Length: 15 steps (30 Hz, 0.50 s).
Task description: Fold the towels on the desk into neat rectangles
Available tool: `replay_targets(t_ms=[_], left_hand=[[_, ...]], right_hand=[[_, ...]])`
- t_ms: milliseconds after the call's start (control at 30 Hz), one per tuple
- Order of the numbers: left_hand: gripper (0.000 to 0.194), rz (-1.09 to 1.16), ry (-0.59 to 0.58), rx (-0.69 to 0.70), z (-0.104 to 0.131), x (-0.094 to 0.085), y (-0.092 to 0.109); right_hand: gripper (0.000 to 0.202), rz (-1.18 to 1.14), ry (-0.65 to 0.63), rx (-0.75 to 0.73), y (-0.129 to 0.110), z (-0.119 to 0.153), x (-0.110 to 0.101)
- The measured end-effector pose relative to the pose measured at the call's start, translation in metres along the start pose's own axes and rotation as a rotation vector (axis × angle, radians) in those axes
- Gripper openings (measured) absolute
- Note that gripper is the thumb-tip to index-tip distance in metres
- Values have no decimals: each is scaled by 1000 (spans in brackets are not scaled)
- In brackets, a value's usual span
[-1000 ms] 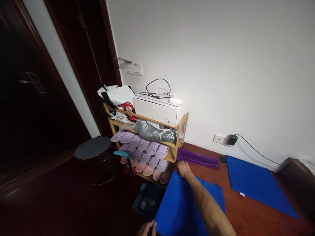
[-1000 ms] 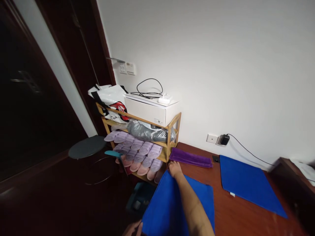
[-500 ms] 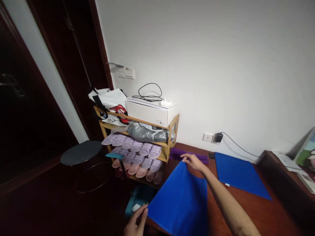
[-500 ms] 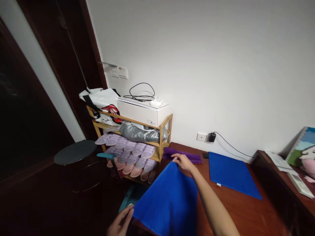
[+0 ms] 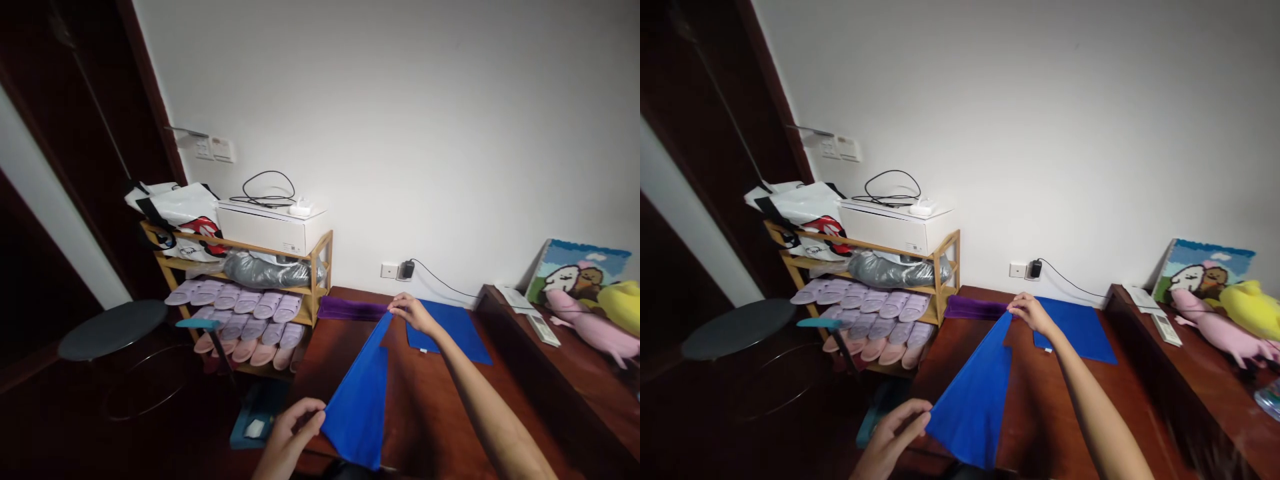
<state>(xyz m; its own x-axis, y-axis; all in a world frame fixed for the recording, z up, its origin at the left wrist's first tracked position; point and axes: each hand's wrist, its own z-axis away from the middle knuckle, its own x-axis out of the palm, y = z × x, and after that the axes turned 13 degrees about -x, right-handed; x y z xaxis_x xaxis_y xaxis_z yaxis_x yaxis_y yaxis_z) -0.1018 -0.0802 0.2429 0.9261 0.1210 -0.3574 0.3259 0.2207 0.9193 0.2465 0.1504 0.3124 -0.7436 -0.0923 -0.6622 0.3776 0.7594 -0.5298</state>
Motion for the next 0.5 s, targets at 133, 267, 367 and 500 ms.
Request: replay_targets(t_ms=[133, 267, 367, 500], left_hand=[[53, 169, -301, 61, 25, 16, 43], [29, 45, -514, 356, 52, 36, 109], [27, -92, -571, 612, 51, 51, 157], [28, -160, -291, 739, 14, 56, 182]], right_hand=[[45, 5, 38, 19, -9, 3, -15], [44, -91, 30, -20, -24, -16, 0], [45, -218, -2, -18, -36, -34, 33], [54, -464, -48, 69, -59, -17, 65]])
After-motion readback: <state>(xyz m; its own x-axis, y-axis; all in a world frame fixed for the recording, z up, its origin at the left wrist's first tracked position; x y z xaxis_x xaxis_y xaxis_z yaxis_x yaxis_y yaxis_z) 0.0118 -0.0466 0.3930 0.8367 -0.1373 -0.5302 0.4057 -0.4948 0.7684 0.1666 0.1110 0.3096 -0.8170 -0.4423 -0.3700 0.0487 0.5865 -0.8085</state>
